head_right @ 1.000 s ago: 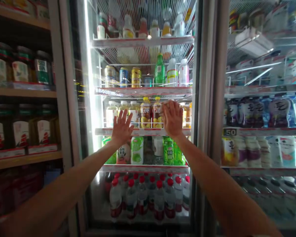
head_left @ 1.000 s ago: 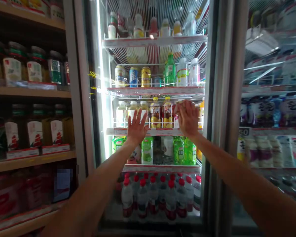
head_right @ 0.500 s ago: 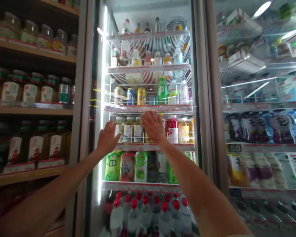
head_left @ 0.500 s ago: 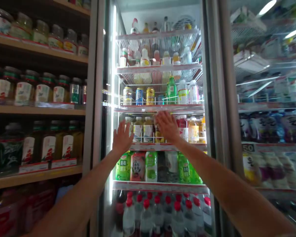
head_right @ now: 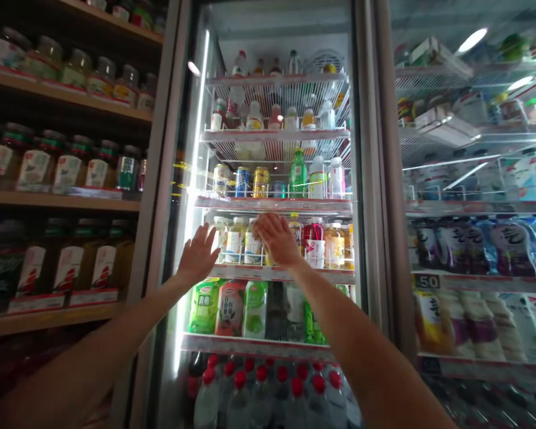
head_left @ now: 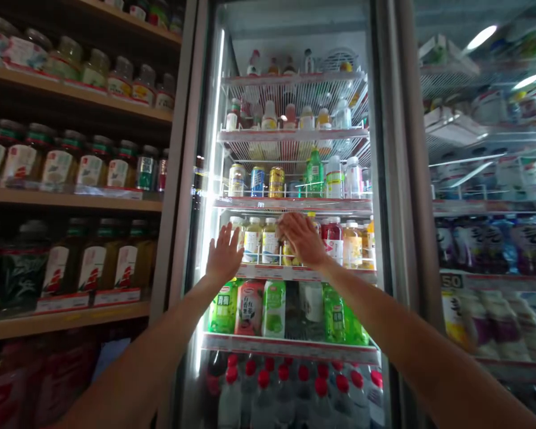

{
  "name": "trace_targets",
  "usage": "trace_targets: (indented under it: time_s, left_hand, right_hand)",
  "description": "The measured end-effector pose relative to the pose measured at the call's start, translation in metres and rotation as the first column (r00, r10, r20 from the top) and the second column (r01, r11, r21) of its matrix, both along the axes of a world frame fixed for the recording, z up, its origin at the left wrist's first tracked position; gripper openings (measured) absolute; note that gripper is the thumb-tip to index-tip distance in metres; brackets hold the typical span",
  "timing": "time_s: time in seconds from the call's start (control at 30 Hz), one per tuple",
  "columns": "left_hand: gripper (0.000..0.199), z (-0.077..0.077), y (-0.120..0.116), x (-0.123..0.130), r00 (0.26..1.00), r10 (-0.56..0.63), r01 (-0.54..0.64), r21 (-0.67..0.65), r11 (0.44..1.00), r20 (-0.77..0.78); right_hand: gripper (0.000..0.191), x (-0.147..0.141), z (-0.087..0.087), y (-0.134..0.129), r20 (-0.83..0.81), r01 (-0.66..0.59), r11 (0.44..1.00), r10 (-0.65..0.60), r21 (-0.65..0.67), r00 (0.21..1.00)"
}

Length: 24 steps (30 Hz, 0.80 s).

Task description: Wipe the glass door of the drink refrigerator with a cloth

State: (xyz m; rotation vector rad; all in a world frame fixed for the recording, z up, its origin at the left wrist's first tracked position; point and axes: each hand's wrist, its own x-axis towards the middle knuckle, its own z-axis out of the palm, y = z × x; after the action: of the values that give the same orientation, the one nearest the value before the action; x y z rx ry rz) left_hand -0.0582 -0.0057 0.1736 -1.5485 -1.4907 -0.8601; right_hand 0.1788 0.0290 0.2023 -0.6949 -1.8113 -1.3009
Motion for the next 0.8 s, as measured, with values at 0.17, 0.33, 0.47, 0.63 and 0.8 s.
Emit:
trace_targets:
  time_s: [0.17, 0.33, 0.47, 0.63, 0.8]
  left_hand:
    - [0.054, -0.002, 0.004, 0.001, 1.000, -0.019, 0.018, 0.033, 0.999, 0.025]
    - [0.056, -0.005, 0.009, 0.001, 0.996, -0.068, 0.065, 0.045, 0.997, 0.066]
    - [0.057, -0.004, 0.005, 0.007, 0.992, -0.084, 0.082, 0.030, 0.996, 0.091]
    - [0.057, -0.009, -0.001, 0.033, 0.981, -0.168, 0.165, -0.037, 0.986, -0.101]
    - [0.066, -0.015, 0.004, 0.052, 0.983, -0.179, 0.177, -0.051, 0.983, -0.040]
  right_hand:
    - [0.041, 0.004, -0.025, -0.001, 0.262, -0.063, 0.998, 0.059, 0.006, 0.963]
    - [0.041, 0.030, 0.012, 0.002, -0.352, 0.036, 0.999, -0.026, 0.022, 0.936]
    - [0.040, 0.019, -0.013, -0.004, -0.047, 0.005, 1.000, -0.006, -0.024, 0.999]
    - [0.039, 0.042, -0.042, -0.002, 0.155, -0.020, 0.999, 0.015, 0.028, 0.988]
    - [0.043, 0.084, -0.016, 0.004, -0.459, 0.067, 0.995, -0.025, 0.075, 0.888]
